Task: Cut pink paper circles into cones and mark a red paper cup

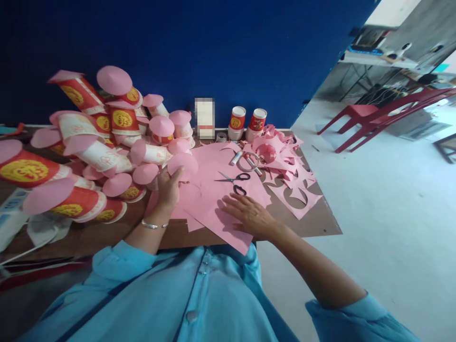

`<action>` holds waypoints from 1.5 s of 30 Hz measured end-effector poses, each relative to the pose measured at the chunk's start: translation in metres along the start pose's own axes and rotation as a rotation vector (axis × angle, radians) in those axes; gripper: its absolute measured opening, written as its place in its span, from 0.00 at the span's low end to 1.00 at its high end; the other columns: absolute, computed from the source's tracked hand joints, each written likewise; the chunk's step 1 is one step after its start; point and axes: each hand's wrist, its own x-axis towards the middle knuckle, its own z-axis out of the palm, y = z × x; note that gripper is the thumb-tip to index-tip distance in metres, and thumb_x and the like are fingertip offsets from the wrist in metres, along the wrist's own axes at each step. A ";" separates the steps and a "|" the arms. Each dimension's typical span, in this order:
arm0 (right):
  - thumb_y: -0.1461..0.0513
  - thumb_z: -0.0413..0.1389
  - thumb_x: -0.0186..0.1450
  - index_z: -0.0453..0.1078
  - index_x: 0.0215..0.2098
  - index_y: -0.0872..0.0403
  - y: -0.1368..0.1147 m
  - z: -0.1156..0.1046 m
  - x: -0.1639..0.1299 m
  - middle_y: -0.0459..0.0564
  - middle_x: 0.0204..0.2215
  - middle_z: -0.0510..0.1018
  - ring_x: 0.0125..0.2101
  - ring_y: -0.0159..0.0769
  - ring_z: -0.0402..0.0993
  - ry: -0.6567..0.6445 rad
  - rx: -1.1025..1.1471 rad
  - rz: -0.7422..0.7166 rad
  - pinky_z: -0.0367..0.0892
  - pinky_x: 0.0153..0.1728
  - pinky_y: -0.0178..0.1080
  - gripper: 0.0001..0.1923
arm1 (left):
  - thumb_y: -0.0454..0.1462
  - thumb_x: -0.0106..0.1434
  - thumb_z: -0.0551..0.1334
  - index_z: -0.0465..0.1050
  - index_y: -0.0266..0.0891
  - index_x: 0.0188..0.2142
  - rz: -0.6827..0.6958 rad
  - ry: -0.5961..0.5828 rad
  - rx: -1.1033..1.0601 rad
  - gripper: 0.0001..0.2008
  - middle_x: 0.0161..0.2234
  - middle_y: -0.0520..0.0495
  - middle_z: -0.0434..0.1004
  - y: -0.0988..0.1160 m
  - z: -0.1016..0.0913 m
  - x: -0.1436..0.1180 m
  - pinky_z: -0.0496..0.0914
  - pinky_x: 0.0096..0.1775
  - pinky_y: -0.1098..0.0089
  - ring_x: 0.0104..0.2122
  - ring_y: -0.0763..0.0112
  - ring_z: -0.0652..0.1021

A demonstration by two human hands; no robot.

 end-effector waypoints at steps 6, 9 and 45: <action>0.55 0.57 0.77 0.69 0.70 0.52 0.033 0.008 0.009 0.59 0.70 0.72 0.76 0.45 0.55 0.026 0.145 -0.224 0.60 0.73 0.57 0.25 | 0.47 0.60 0.72 0.78 0.38 0.41 -0.003 0.013 0.008 0.17 0.36 0.44 0.84 -0.005 -0.002 0.001 0.78 0.31 0.69 0.33 0.65 0.81; 0.56 0.56 0.77 0.72 0.67 0.51 0.047 0.000 0.011 0.58 0.68 0.73 0.75 0.44 0.59 0.018 0.197 -0.270 0.62 0.72 0.57 0.22 | 0.48 0.61 0.71 0.78 0.38 0.42 0.008 0.003 0.002 0.17 0.39 0.43 0.85 -0.007 -0.004 0.003 0.79 0.34 0.67 0.36 0.63 0.82; 0.69 0.49 0.73 0.78 0.55 0.53 0.074 -0.036 0.062 0.58 0.43 0.85 0.47 0.48 0.80 -0.051 -0.234 0.379 0.66 0.41 0.41 0.19 | 0.28 0.61 0.67 0.80 0.43 0.40 0.682 -0.074 0.485 0.11 0.41 0.47 0.74 0.009 -0.007 -0.005 0.78 0.46 0.61 0.43 0.64 0.78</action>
